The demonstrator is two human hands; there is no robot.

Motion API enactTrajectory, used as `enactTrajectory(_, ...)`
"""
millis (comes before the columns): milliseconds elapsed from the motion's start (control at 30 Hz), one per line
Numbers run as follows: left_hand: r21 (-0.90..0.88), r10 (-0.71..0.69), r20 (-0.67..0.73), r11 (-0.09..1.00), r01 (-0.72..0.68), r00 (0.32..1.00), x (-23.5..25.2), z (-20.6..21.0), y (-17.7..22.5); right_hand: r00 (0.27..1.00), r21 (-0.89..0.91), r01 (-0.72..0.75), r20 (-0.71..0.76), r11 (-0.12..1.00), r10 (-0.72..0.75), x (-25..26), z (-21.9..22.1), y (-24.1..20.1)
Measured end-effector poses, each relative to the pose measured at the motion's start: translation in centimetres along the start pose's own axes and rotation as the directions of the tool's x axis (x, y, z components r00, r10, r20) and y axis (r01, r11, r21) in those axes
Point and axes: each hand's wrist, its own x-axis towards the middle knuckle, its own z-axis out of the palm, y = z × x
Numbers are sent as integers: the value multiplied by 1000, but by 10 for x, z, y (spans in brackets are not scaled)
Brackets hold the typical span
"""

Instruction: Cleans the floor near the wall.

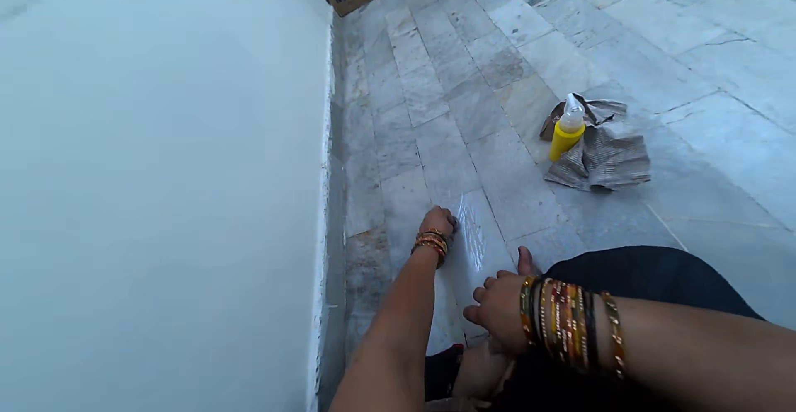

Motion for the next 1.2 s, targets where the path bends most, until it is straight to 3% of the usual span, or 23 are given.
enactTrajectory(300,13,11,123,1000,-12,992,-76,60,19,999,-82,37,-17,996,-39,-12,29,-36)
enactTrajectory(500,16,63,100,998,-65,993,-52,43,33,985,-113,159,-47,981,-165,-14,36,-41)
enactTrajectory(700,62,94,103,993,-100,990,6,0,64,973,-77,215,-67,974,-220,-24,25,-26)
enactTrajectory(933,129,91,51,987,-97,994,63,-43,66,949,-52,253,-182,966,-258,-20,21,-3)
enactTrajectory(1067,128,65,33,989,-69,997,58,-38,67,982,-30,182,-40,983,-183,-16,8,-2)
enactTrajectory(1200,153,93,103,982,-108,990,28,-16,65,991,-44,132,-28,990,-133,-10,8,-5)
